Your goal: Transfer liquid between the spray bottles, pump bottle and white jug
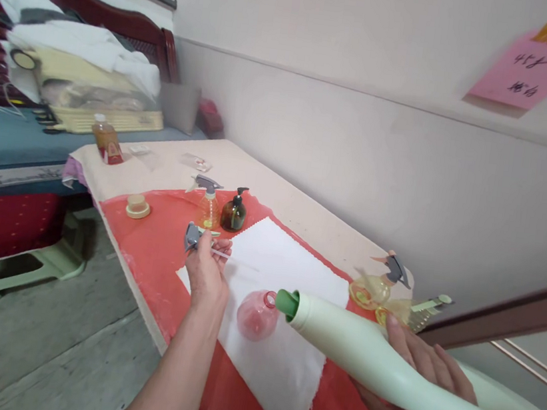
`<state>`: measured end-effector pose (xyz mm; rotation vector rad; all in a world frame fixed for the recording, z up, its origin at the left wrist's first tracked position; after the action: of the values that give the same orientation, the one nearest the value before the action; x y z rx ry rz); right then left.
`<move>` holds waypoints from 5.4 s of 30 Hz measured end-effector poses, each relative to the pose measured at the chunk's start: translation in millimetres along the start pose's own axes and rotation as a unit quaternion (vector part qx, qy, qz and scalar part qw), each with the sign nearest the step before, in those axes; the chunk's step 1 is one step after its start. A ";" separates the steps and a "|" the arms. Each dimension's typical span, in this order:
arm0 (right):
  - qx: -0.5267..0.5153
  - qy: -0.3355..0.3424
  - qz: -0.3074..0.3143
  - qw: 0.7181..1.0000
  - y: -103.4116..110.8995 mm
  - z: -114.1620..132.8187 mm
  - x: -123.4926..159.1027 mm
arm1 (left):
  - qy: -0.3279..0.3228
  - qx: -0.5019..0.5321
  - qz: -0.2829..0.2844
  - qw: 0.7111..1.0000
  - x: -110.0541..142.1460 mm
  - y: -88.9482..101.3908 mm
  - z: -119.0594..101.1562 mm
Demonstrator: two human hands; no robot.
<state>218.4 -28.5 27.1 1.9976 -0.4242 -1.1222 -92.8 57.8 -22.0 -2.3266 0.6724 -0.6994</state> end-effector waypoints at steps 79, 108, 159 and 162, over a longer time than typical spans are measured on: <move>0.153 0.120 0.027 0.981 30.7 7.1 -36.4 | 0.007 0.008 -0.001 1.000 3.0 -3.3 -5.3; 0.159 0.127 0.064 0.977 25.0 -0.2 -28.9 | 0.016 0.009 -0.009 1.000 0.6 -2.0 -3.7; 0.177 0.124 0.049 0.975 34.9 11.0 -48.7 | 0.019 0.022 -0.010 1.000 -0.8 -1.8 -5.0; 0.175 0.129 0.042 0.975 35.0 10.9 -48.9 | 0.019 0.023 -0.013 0.999 -0.8 -2.4 -5.4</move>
<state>185.4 -25.9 78.4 2.3699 -0.5953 -0.7584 -96.0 57.8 -17.0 -2.2885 0.6381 -0.7647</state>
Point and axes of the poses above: each hand's wrist, its own x-axis away from the middle knuckle, its own y-axis out of the back of the hand, z = x × y, the point moved 2 cm from there along -x, towards the middle knuckle, and after that the axes turned 1 degree about -z, right-handed, at the moved point
